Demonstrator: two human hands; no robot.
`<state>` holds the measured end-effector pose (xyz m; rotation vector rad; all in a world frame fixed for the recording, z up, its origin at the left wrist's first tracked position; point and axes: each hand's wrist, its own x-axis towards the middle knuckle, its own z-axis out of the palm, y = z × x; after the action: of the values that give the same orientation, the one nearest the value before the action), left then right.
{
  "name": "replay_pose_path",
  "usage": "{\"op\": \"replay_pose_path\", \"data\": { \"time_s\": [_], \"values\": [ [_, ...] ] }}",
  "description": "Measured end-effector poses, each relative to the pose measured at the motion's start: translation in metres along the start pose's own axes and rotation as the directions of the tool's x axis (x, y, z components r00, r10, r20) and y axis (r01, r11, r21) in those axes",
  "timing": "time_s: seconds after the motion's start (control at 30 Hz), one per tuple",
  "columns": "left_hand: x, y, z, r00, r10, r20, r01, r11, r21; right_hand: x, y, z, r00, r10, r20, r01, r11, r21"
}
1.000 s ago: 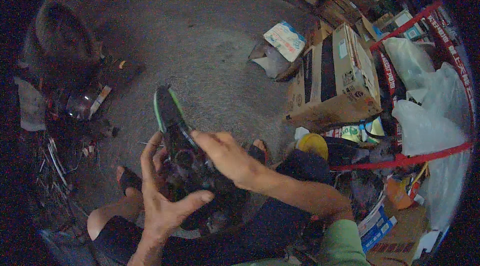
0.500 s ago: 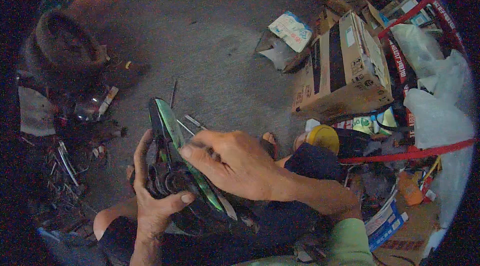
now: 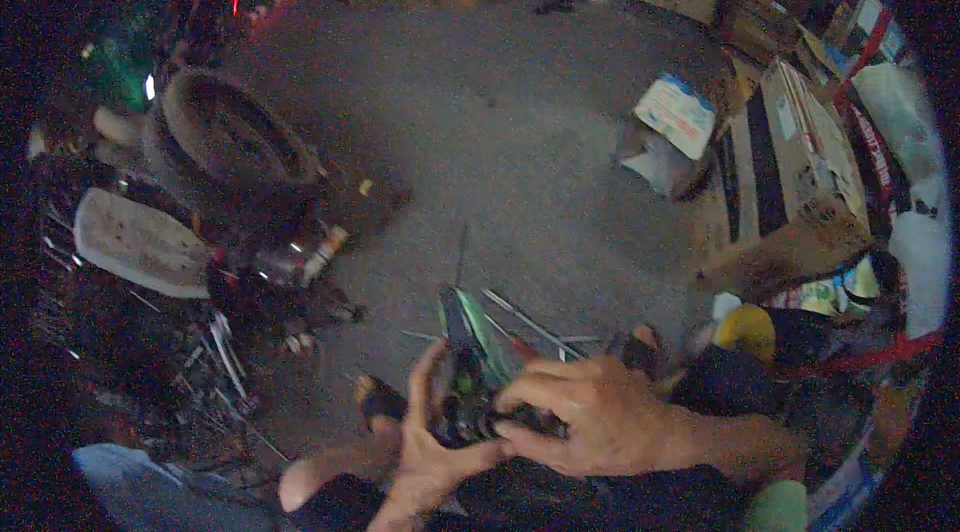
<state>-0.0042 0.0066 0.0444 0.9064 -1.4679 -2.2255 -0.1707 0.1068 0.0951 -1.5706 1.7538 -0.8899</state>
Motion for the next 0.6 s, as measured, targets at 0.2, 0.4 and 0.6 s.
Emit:
{"op": "replay_pose_path", "data": {
  "time_s": [0.2, 0.4, 0.6],
  "values": [
    [-0.002, -0.009, -0.005, 1.0, 0.002, -0.024, 0.0, 0.996, 0.091, -0.002, 0.0, 0.013, 1.0, -0.013, 0.008, 0.014, 0.988, -0.152],
    [-0.007, -0.004, -0.004, 0.988, 0.139, -0.068, -0.115, 0.953, 0.279, -0.001, -0.002, 0.016, 0.989, 0.139, 0.043, -0.143, 0.983, 0.113],
    [-0.004, -0.02, -0.009, 0.978, 0.19, -0.09, -0.161, 0.951, 0.264, 0.004, 0.01, 0.022, 0.994, 0.107, 0.038, -0.11, 0.99, 0.084]
  ]
}}
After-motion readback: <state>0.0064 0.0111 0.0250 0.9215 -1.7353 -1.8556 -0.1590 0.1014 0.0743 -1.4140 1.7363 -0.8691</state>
